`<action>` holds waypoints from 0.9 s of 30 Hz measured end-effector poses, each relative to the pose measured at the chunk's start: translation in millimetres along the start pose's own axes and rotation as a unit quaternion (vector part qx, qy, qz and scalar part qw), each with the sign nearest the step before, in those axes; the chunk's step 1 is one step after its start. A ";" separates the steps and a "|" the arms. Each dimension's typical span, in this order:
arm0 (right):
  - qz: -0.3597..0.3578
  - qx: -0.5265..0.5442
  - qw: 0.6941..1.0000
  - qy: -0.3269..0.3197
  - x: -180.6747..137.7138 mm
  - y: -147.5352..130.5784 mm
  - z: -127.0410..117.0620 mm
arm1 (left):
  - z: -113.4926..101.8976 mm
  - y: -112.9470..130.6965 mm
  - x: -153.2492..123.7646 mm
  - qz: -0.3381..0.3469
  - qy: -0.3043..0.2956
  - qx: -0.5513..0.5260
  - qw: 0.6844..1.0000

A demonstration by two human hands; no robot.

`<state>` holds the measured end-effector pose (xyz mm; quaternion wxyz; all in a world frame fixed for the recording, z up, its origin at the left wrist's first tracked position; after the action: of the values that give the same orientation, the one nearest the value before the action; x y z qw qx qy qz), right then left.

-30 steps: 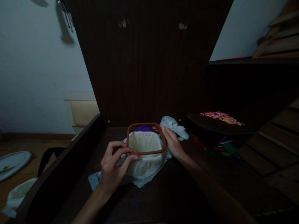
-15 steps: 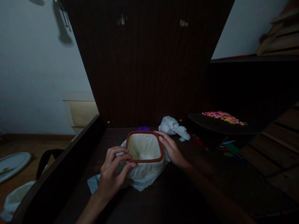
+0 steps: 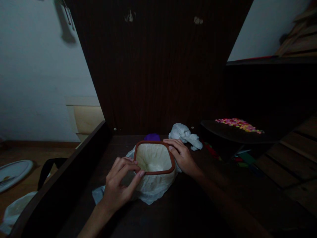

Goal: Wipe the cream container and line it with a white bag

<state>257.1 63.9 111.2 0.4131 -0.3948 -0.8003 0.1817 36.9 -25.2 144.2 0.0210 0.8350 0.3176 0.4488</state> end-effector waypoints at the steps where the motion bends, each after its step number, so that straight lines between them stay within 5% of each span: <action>1: 0.000 -0.011 1.000 -0.006 0.8 -1.6 -1.0 | 0.0 -1.8 2.8 -0.008 -0.009 0.003 1.000; 11: -0.020 -0.015 0.985 -0.172 -2.0 -17.0 11.7 | 35.4 -46.8 21.4 -0.072 -0.204 -0.036 0.976; 16: -0.008 0.004 0.978 -0.210 -7.1 -11.8 18.5 | 40.6 -48.3 14.8 -0.079 -0.197 -0.040 0.976; 27: 0.000 0.080 0.982 -0.172 -7.4 -8.4 19.7 | 41.1 -46.1 16.9 -0.053 -0.175 -0.059 0.981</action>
<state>239.8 53.6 100.9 0.2995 -0.3237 -0.8420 0.3107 51.3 31.1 117.3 0.1491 0.8799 0.3259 0.3120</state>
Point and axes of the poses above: each hand's wrist, its own x-axis towards the middle knuckle, its own z-axis out of the palm, y = z × x, the point moved 9 cm from there along x, towards the middle knuckle, and after that the axes turned 11 degrees about -y, right-handed, at the moved point
